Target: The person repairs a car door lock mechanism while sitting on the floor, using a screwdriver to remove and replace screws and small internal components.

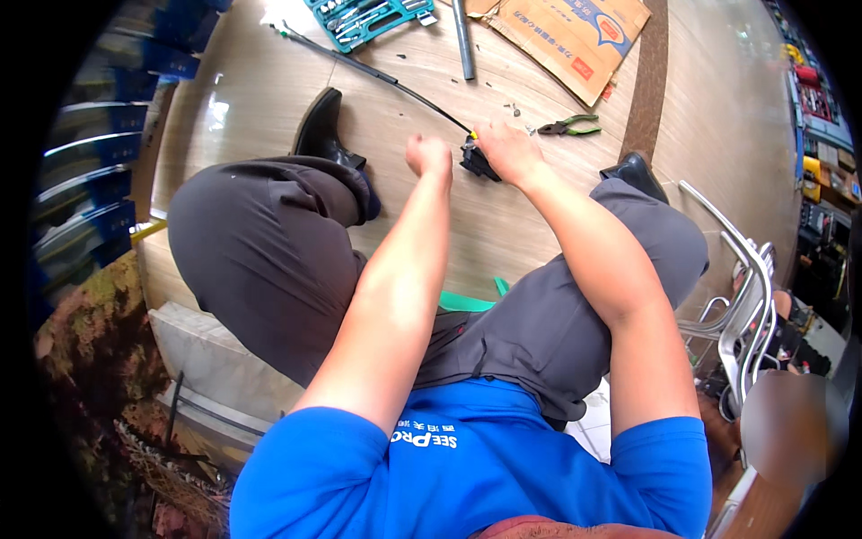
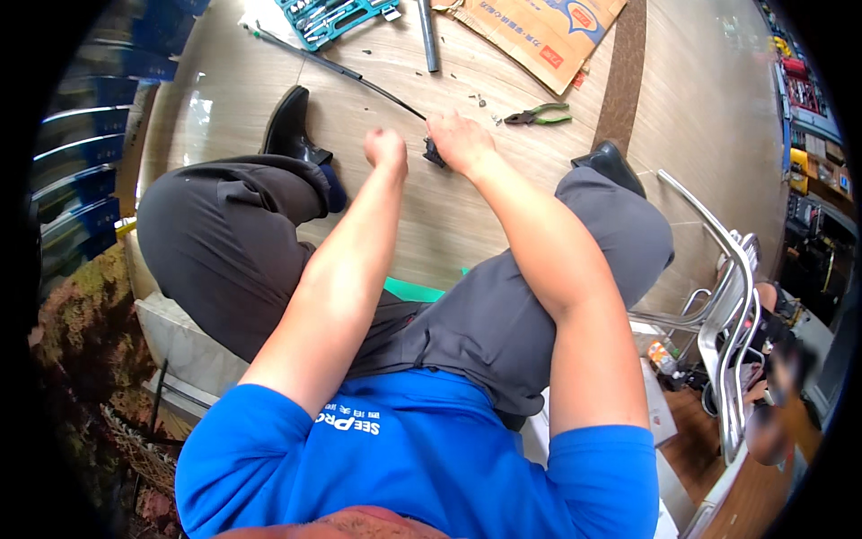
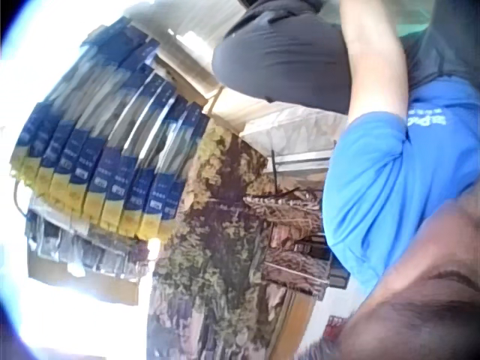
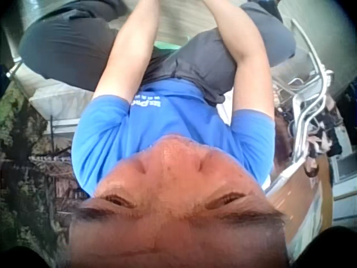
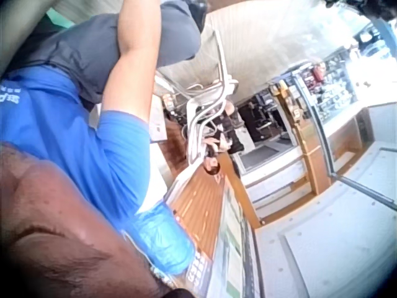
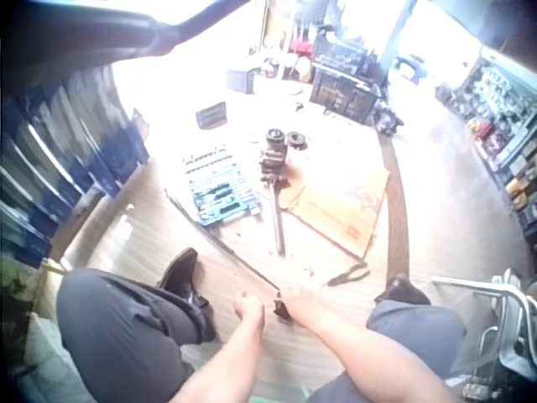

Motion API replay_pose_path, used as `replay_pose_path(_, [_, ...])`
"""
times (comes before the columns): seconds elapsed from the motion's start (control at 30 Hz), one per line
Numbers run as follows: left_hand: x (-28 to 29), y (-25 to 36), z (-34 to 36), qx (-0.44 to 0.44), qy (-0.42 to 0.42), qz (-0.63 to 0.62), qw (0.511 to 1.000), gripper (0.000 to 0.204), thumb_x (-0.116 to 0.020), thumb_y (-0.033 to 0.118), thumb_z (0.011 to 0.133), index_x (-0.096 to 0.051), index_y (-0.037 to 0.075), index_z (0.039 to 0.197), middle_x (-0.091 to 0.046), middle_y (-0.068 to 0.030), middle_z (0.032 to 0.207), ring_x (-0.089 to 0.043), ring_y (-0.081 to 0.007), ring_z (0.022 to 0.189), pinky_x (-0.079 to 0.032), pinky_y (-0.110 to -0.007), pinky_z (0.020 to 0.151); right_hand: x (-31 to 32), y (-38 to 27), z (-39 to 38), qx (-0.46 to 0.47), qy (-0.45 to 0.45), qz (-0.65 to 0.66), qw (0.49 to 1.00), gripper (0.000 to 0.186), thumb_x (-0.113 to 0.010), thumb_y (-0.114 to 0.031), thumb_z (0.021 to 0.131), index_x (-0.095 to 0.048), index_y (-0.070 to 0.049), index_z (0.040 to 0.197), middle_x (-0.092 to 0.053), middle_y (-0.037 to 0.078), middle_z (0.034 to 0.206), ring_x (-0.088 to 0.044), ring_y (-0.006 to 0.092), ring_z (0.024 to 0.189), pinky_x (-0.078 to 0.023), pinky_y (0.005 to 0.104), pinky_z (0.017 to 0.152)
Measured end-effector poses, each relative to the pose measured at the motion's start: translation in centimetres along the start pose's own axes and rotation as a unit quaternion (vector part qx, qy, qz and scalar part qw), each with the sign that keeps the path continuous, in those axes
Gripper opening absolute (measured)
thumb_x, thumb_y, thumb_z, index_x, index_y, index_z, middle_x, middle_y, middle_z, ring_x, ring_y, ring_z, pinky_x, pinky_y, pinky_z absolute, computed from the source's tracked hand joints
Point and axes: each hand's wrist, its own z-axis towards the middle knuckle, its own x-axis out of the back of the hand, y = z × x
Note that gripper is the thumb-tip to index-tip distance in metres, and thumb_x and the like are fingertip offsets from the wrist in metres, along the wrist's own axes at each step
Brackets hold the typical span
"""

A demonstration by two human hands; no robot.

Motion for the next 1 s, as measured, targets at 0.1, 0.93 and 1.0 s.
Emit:
replay_pose_path(0.1, [-0.6, 13.6, -2.4, -0.281, -0.049, -0.104, 0.953, 0.034, -0.058, 0.007, 0.085, -0.057, -0.01, 0.115, -0.065, -0.018, 0.11, -0.063, -0.0231, 0.096, -0.049, -0.036, 0.087, -0.1, 0.3, 0.0, -0.006, -0.025, 0.015, 1.0, 0.019, -0.047, -0.008, 0.092, -0.054, -0.007, 0.11, -0.049, 0.022, 0.124, -0.059, 0.039, 0.103, -0.049, 0.0469, 0.088])
replay_pose_path(0.93, [8.9, 38.5, -12.5, -0.617, -0.359, 0.442, 0.543, 0.037, -0.065, 0.022, 0.088, -0.063, 0.001, 0.118, -0.069, -0.0217, 0.104, -0.066, -0.0325, 0.097, -0.05, -0.04, 0.085, 0.9, -0.9, 1.2, 0.018, -0.048, -0.009, 0.999, 0.017, -0.05, -0.012, 0.091, -0.056, -0.002, 0.103, -0.057, 0.024, 0.113, -0.063, 0.0398, 0.103, -0.052, 0.0473, 0.085])
replay_pose_path(1.0, [7.6, 39.1, -12.6, -0.606, -0.377, 0.43, 0.553, 0.036, -0.065, 0.021, 0.086, -0.065, 0.0, 0.115, -0.069, -0.022, 0.102, -0.066, -0.0326, 0.096, -0.05, -0.039, 0.085, -0.4, -0.1, 0.7, 0.038, -0.003, -0.009, 0.999, 0.017, -0.05, -0.012, 0.091, -0.056, -0.002, 0.103, -0.06, 0.023, 0.11, -0.063, 0.0387, 0.102, -0.052, 0.0464, 0.085])
